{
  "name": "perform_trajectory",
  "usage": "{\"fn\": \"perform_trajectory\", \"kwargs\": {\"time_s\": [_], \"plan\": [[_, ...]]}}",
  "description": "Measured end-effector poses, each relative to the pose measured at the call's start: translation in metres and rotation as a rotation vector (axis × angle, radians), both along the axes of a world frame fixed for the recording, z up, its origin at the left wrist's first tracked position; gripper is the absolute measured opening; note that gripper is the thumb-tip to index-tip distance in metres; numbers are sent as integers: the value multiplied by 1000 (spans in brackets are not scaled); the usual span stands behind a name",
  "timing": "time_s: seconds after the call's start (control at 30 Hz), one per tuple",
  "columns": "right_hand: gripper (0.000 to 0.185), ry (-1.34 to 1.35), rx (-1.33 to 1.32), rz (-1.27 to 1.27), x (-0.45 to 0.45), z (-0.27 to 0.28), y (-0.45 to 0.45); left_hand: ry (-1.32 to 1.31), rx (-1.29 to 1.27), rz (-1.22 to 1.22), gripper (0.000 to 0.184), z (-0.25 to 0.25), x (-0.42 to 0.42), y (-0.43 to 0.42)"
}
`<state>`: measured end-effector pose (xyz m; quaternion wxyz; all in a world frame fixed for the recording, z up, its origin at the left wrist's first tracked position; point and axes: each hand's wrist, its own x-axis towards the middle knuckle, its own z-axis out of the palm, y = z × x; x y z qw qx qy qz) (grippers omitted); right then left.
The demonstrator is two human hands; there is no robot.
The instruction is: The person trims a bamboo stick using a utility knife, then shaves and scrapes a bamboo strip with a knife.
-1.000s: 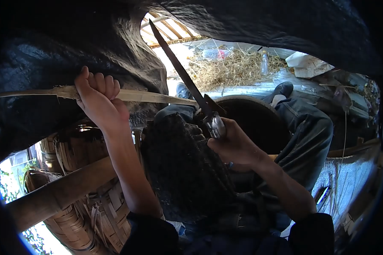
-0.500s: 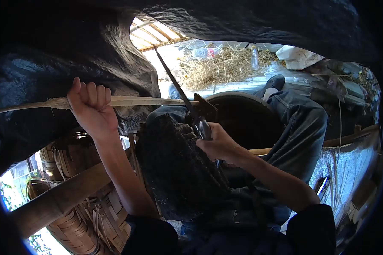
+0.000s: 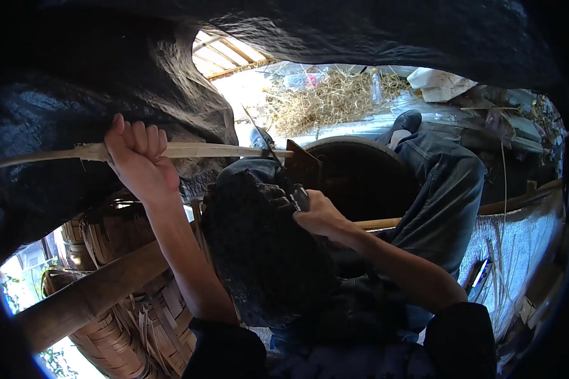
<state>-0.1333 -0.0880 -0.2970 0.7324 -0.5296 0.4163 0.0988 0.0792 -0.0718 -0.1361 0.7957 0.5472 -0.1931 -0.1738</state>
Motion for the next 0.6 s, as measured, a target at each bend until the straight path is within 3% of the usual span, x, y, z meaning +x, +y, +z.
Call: {"fn": "perform_trajectory", "kwargs": {"time_s": [0.13, 0.2, 0.33, 0.4, 0.47, 0.53, 0.6], "plan": [[23, -106, 17, 59, -2, -9, -17, -16, 4, 25, 46, 0, 1, -1], [21, -272, -348, 97, 2, 27, -38, -11, 5, 35, 46, -1, 1, -2], [12, -492, -363, -73, 7, 49, -34, -18, 21, 129, 46, -1, 8, -5], [13, -403, -319, -49, 3, 39, -21, -16, 24, 136, 46, -1, 10, -6], [17, -339, -323, 2, -6, -17, -6, -17, 22, 138, 46, -1, 11, -4], [21, 37, -158, 88, -14, -54, -9, -26, 28, 170, 46, -2, 11, -1], [23, 26, -223, 135, -12, -38, -30, -31, 10, 150, 46, 0, 10, -5]]}}
